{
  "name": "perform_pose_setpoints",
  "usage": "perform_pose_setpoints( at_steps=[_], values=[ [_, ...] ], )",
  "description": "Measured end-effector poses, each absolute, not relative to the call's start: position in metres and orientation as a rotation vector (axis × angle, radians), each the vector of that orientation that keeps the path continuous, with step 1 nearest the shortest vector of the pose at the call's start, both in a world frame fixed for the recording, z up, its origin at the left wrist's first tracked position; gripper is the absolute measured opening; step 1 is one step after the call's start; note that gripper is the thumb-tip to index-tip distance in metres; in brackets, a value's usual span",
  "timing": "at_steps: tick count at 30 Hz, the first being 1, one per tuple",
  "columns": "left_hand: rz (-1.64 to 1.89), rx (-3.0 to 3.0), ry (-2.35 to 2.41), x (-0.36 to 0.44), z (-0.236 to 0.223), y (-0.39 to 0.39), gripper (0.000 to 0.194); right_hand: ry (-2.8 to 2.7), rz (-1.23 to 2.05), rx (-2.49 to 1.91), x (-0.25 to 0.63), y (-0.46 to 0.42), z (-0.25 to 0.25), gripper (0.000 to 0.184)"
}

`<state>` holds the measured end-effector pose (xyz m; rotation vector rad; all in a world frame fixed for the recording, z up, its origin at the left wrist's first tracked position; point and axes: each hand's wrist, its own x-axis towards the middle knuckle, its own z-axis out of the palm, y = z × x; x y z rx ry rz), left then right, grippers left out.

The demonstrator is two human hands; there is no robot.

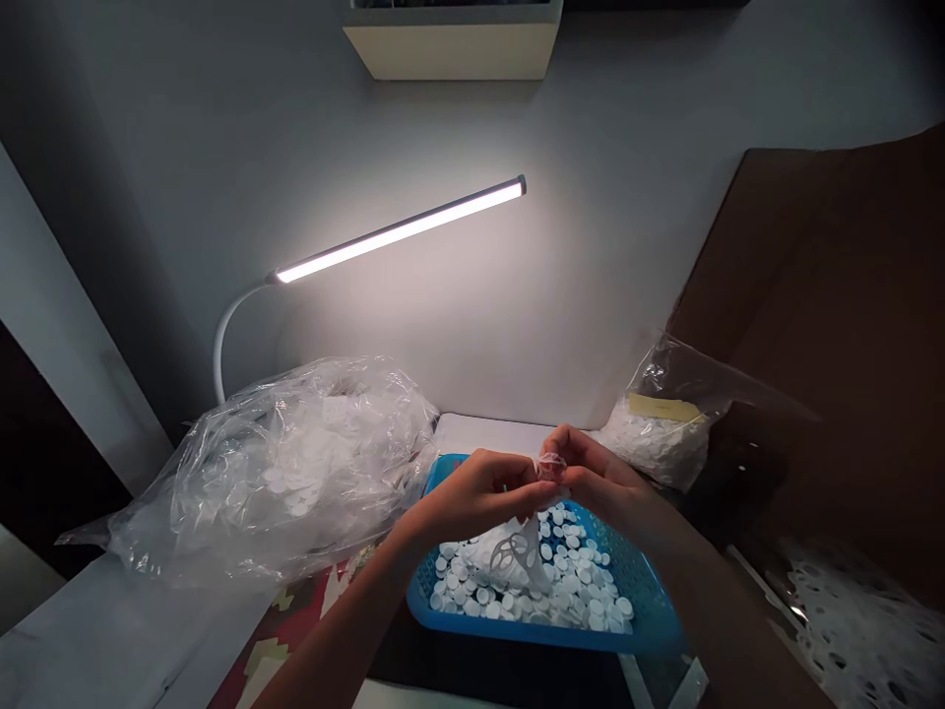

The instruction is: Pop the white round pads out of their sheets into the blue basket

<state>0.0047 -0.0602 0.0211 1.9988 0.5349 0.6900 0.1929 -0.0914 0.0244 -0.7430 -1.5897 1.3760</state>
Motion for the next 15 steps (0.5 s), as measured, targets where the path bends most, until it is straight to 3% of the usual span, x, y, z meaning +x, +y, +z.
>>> perform_pose_setpoints(
  at_steps=[15],
  values=[
    [0.691,2.025,0.539,-0.003,0.021,-0.054,0.038,-1.535,1.254,-0.85,0.186,-0.099,0.035,0.018]
  ],
)
